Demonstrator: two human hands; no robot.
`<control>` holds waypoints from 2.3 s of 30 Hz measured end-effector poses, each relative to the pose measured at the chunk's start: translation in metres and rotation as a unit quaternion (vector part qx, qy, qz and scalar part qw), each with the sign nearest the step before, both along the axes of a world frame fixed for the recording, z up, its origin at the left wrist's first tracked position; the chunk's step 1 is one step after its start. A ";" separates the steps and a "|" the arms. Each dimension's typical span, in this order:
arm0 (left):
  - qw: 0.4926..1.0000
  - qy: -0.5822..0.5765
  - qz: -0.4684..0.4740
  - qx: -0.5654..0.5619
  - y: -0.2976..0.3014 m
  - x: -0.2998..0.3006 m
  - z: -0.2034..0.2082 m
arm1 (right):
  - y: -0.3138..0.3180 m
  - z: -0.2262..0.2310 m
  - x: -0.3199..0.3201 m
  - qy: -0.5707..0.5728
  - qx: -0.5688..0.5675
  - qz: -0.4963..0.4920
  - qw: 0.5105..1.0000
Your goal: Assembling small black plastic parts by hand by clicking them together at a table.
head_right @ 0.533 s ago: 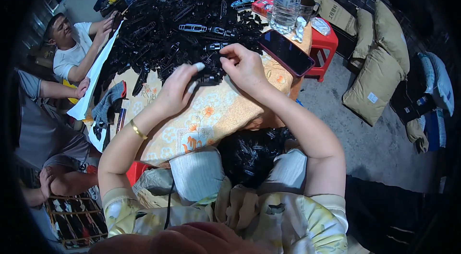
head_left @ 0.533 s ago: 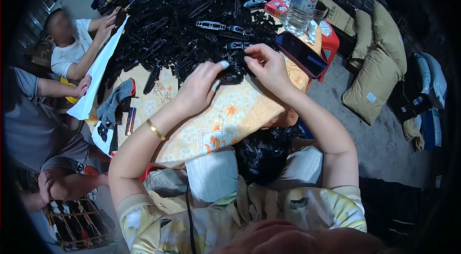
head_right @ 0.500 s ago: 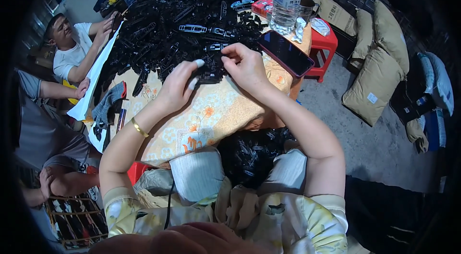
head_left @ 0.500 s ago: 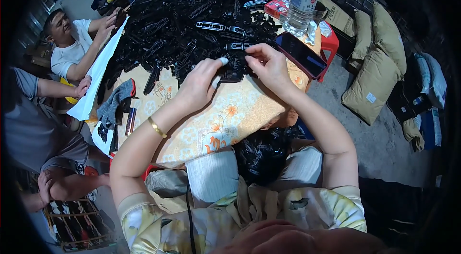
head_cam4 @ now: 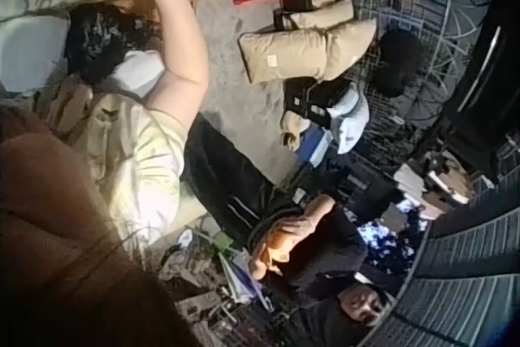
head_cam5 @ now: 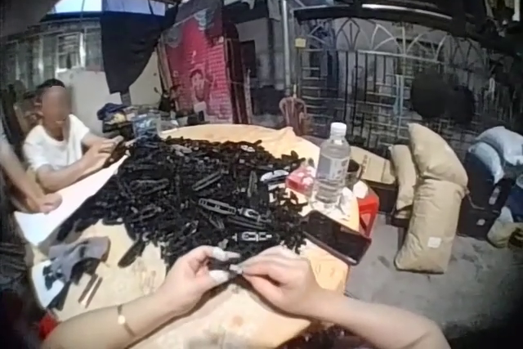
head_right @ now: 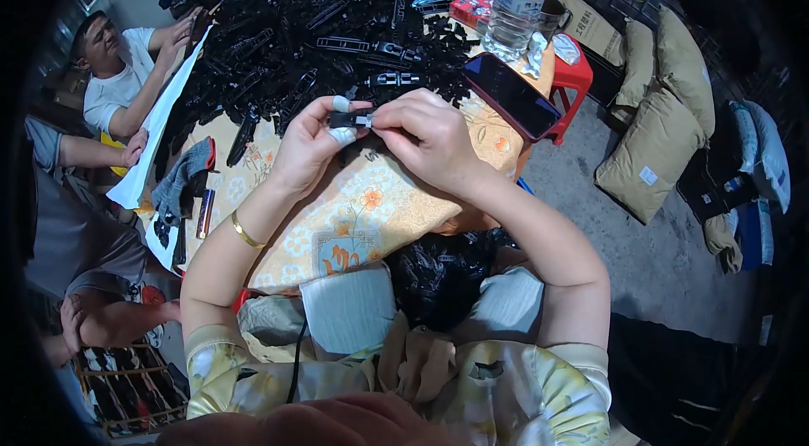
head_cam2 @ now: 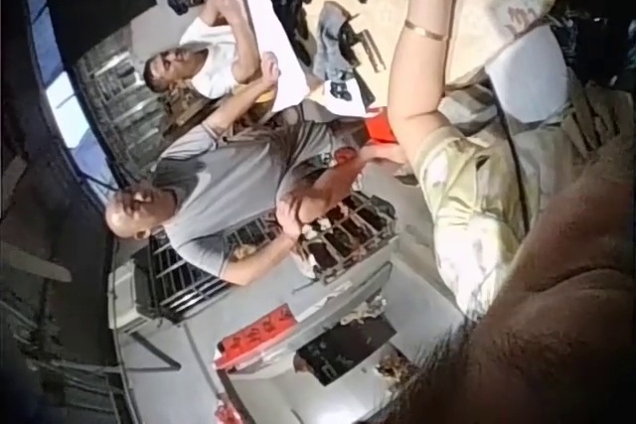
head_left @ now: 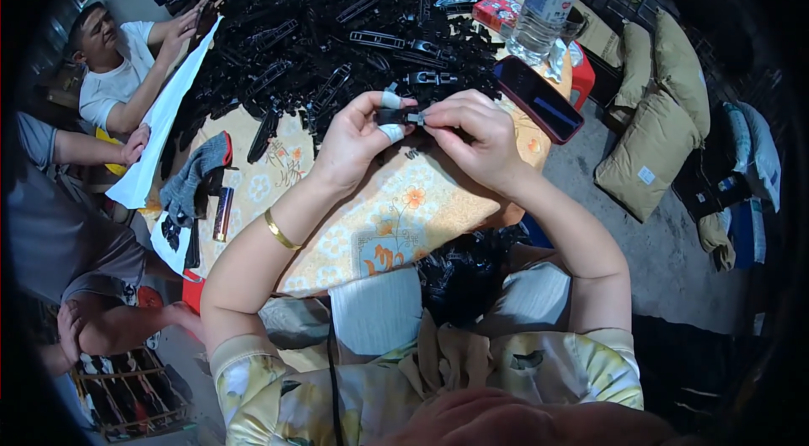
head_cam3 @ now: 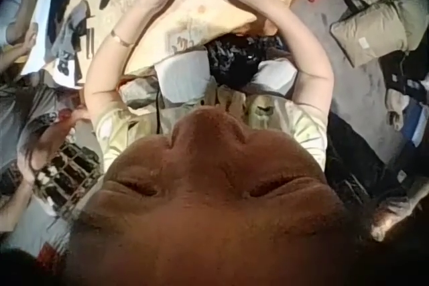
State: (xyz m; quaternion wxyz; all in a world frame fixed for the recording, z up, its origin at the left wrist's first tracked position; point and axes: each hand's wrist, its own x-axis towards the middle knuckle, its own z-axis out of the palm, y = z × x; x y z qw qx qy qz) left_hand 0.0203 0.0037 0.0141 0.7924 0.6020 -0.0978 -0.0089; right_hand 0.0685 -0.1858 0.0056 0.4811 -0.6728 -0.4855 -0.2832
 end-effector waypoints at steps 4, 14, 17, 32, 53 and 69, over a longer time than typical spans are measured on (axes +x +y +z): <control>0.999 0.029 -0.025 -0.030 0.000 -0.006 0.000 | 0.003 0.006 -0.006 -0.059 -0.017 -0.018 0.998; 0.999 0.021 -0.023 -0.034 -0.002 -0.013 -0.003 | 0.005 0.014 -0.017 -0.077 -0.038 -0.045 0.995; 0.997 0.036 -0.022 -0.066 -0.002 -0.013 -0.004 | 0.004 0.012 -0.021 -0.051 -0.040 -0.056 0.996; 0.966 0.171 -0.182 -0.068 0.006 -0.020 0.001 | -0.004 0.021 -0.025 -0.133 -0.103 0.034 0.985; 0.877 -0.113 -0.005 0.467 -0.008 -0.043 0.018 | -0.017 0.021 -0.043 0.183 -0.213 -0.026 0.960; 0.698 -0.201 0.306 0.616 0.069 0.018 0.017 | -0.055 0.044 -0.023 0.322 -0.431 0.172 0.825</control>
